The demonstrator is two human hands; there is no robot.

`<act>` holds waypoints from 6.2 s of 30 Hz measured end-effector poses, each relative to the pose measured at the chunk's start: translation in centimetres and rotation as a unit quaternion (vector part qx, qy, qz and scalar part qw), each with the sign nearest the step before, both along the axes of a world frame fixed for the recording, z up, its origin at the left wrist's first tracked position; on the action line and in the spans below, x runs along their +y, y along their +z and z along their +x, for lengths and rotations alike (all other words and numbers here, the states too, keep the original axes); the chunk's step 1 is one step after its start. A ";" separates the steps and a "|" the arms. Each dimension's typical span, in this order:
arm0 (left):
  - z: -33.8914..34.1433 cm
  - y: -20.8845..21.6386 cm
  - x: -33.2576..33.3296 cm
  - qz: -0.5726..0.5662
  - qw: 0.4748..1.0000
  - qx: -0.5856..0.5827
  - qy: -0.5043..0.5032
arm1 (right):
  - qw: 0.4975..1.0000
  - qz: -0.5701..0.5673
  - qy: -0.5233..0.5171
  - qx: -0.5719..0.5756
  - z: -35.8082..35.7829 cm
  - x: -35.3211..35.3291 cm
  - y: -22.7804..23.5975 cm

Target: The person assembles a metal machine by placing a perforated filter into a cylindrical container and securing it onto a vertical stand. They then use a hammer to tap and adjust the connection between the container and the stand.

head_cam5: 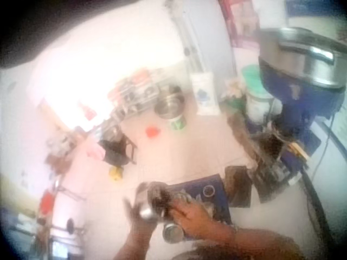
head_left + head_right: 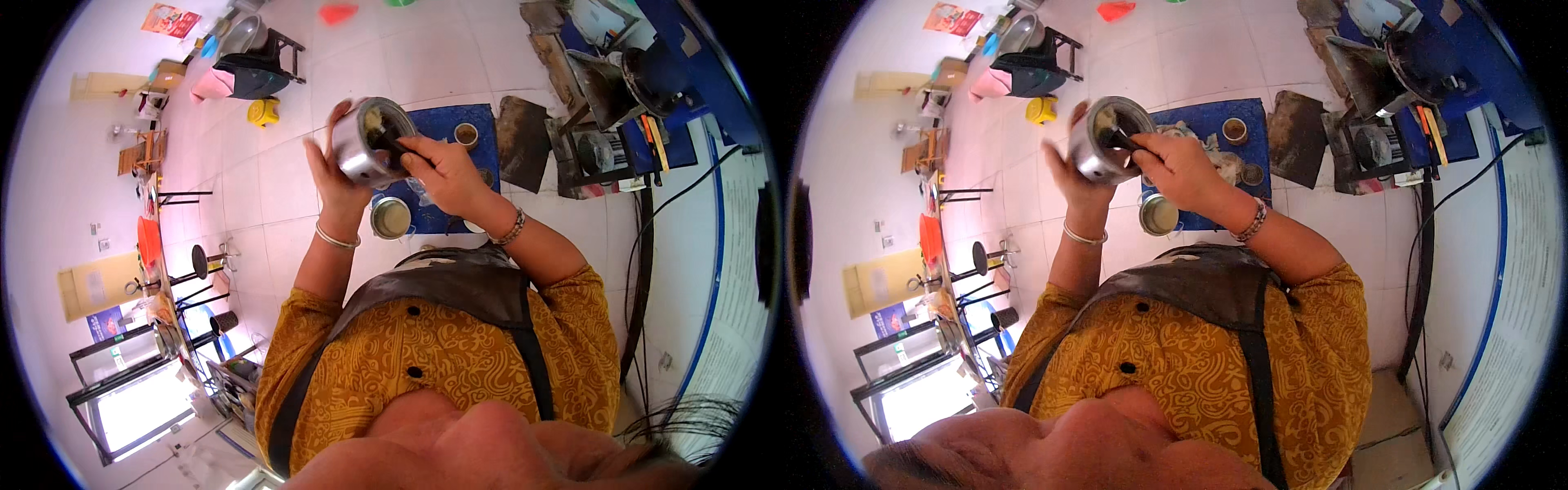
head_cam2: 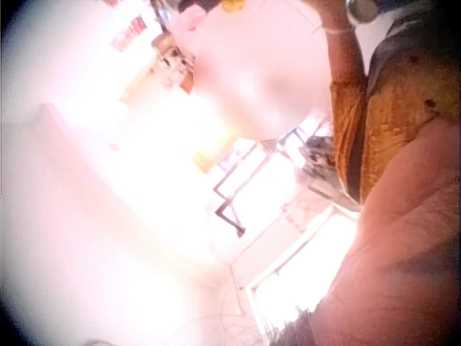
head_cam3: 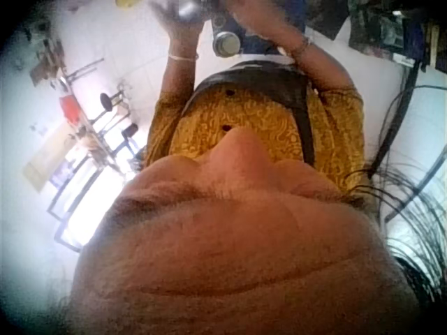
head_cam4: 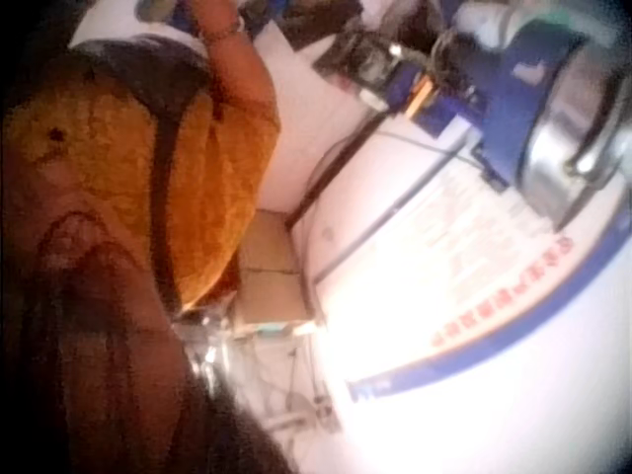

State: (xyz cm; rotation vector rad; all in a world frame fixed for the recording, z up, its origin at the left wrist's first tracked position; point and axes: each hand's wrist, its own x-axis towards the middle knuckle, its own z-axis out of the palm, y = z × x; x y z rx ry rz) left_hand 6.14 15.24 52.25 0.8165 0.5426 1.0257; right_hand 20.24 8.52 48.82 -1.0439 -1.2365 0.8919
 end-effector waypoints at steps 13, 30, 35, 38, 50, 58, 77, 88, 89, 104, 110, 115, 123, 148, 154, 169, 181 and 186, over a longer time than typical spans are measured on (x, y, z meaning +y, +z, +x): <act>-1.3 -3.1 -0.7 0.160 0.973 0.163 0.043 | 0.980 -0.124 0.035 0.151 -0.9 0.5 -3.3; -8.1 -18.3 -6.0 -0.352 0.929 -0.108 -0.018 | 0.912 -0.281 -0.073 -0.291 12.0 6.1 -29.5; -7.0 -21.6 -10.0 -0.468 0.856 -0.219 0.004 | 0.825 -0.318 0.013 -0.467 11.7 12.6 -36.2; -7.2 -23.1 -11.1 -0.491 0.843 -0.221 0.005 | 0.775 -0.376 0.033 -0.507 11.5 14.3 -40.2; -11.7 -26.5 -9.8 -0.469 0.766 -0.439 -0.014 | 0.825 -0.103 0.179 -0.526 -2.2 19.8 -39.0; -17.2 -27.9 -8.9 -0.491 0.790 -0.353 0.100 | 0.753 -0.005 0.342 -0.561 -18.8 23.0 -49.4; -23.2 -31.0 -7.0 -0.444 0.778 -0.412 0.170 | 0.848 -0.254 0.311 -0.347 -18.4 24.0 -51.7; -19.6 -28.0 -5.5 -0.434 0.804 -0.380 0.143 | 0.876 -0.374 0.259 0.159 -14.8 18.9 -28.5; -19.0 -27.0 -5.2 -0.429 0.806 -0.383 0.144 | 0.893 -0.345 0.264 0.119 -14.3 18.4 -26.5; -11.1 -17.1 -1.5 -0.355 0.837 -0.408 0.085 | 0.847 0.277 0.245 -0.381 -6.5 9.7 -5.2; -8.6 -15.6 -2.1 -0.335 0.856 -0.388 0.060 | 0.872 0.220 0.168 -0.404 -4.0 8.7 -2.6; -6.4 -15.9 -2.7 -0.356 0.856 -0.370 0.054 | 0.976 -0.092 0.150 -0.124 -3.0 8.9 0.0; -5.0 -13.4 -1.8 -0.331 0.858 -0.388 0.059 | 0.854 0.248 0.184 -0.419 -2.4 6.3 3.1; -2.3 -9.8 -2.1 -0.298 0.892 -0.329 0.084 | 0.982 -0.166 0.082 0.036 -0.6 1.5 0.6; -2.3 -9.4 -1.8 -0.297 0.897 -0.321 0.072 | 0.971 -0.106 0.098 -0.191 1.1 1.2 1.0; -1.8 -8.0 -1.6 -0.257 0.889 -0.377 0.048 | 0.976 -0.153 0.120 -0.096 0.8 2.1 3.8; 0.6 -1.4 2.2 -0.081 0.881 -0.467 0.011 | 0.840 0.250 -0.050 -0.478 -5.1 2.9 13.8; 0.1 1.2 2.4 -0.050 0.863 -0.502 -0.001 | 0.756 0.299 -0.105 -0.572 -6.2 2.5 15.3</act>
